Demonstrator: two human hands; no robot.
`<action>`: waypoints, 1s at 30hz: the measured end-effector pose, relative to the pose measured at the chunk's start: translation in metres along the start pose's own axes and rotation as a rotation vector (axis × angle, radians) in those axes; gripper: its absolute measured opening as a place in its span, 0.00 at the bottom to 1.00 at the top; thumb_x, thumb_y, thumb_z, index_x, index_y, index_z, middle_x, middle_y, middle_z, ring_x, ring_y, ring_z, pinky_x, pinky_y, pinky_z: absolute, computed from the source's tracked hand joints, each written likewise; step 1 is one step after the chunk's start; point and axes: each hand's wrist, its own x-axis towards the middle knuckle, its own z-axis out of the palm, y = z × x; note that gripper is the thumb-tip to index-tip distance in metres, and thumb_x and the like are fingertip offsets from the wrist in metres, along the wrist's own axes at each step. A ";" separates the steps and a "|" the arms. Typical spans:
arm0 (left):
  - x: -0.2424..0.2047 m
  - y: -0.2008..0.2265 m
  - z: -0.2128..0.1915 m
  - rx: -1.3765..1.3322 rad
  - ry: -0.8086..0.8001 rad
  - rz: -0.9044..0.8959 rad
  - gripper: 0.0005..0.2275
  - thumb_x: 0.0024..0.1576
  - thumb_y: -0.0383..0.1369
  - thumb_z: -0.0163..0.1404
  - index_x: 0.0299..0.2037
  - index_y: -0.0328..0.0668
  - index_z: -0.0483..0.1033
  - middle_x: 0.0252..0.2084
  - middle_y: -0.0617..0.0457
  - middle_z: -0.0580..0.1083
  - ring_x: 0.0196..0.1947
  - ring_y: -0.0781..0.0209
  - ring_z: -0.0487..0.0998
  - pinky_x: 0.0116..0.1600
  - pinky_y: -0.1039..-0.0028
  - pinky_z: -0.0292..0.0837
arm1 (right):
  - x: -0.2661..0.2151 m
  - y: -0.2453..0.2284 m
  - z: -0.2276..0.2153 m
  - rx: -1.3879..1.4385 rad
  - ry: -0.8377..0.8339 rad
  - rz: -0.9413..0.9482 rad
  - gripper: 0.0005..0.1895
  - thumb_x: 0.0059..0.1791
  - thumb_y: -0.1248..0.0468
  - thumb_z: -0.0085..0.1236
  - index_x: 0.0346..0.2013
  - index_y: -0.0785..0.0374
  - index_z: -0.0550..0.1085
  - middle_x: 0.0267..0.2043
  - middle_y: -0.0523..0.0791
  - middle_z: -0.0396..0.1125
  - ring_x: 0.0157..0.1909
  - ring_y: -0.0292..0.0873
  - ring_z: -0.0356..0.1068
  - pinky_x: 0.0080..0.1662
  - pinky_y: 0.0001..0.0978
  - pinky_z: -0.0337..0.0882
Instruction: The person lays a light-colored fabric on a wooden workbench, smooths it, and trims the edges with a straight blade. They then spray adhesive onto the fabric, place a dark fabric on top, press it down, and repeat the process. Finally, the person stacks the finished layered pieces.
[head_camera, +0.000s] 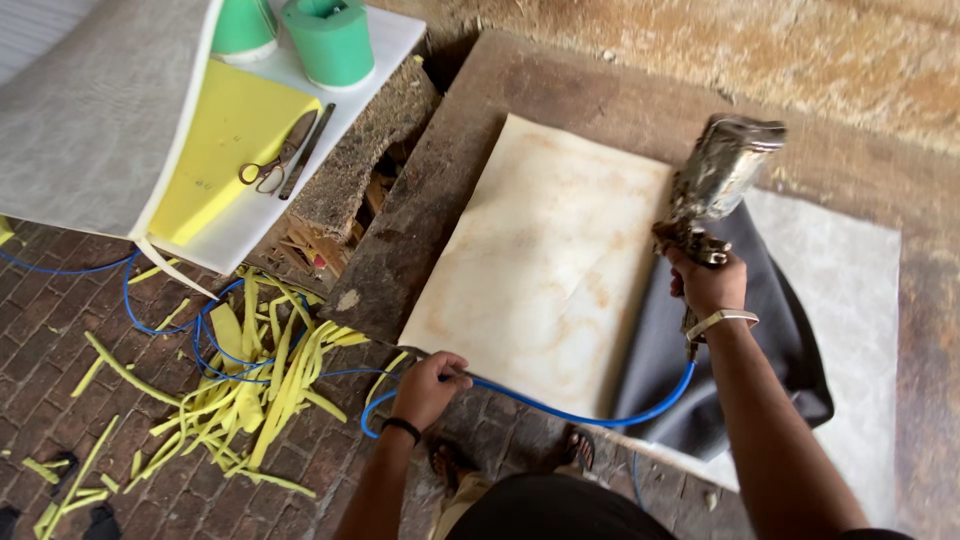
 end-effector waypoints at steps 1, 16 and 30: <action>0.003 -0.004 -0.008 0.006 -0.023 0.008 0.13 0.49 0.32 0.65 0.43 0.43 0.80 0.36 0.52 0.81 0.40 0.58 0.82 0.45 0.65 0.77 | -0.014 0.010 0.006 0.000 -0.045 0.028 0.09 0.50 0.66 0.65 0.37 0.71 0.75 0.26 0.44 0.69 0.23 0.38 0.67 0.25 0.33 0.69; -0.016 -0.065 -0.119 -0.001 -0.209 -0.137 0.15 0.50 0.31 0.65 0.48 0.45 0.80 0.37 0.53 0.82 0.42 0.63 0.81 0.53 0.63 0.73 | -0.115 -0.004 0.109 -0.136 -0.079 0.018 0.13 0.50 0.65 0.63 0.49 0.66 0.76 0.29 0.47 0.72 0.25 0.38 0.70 0.27 0.31 0.72; 0.033 -0.122 -0.191 -0.129 -0.092 -0.049 0.13 0.51 0.32 0.63 0.46 0.43 0.81 0.32 0.54 0.81 0.35 0.63 0.82 0.43 0.69 0.78 | -0.021 -0.072 0.220 0.076 -0.030 -0.080 0.09 0.50 0.68 0.63 0.44 0.65 0.77 0.26 0.42 0.69 0.22 0.35 0.66 0.25 0.29 0.69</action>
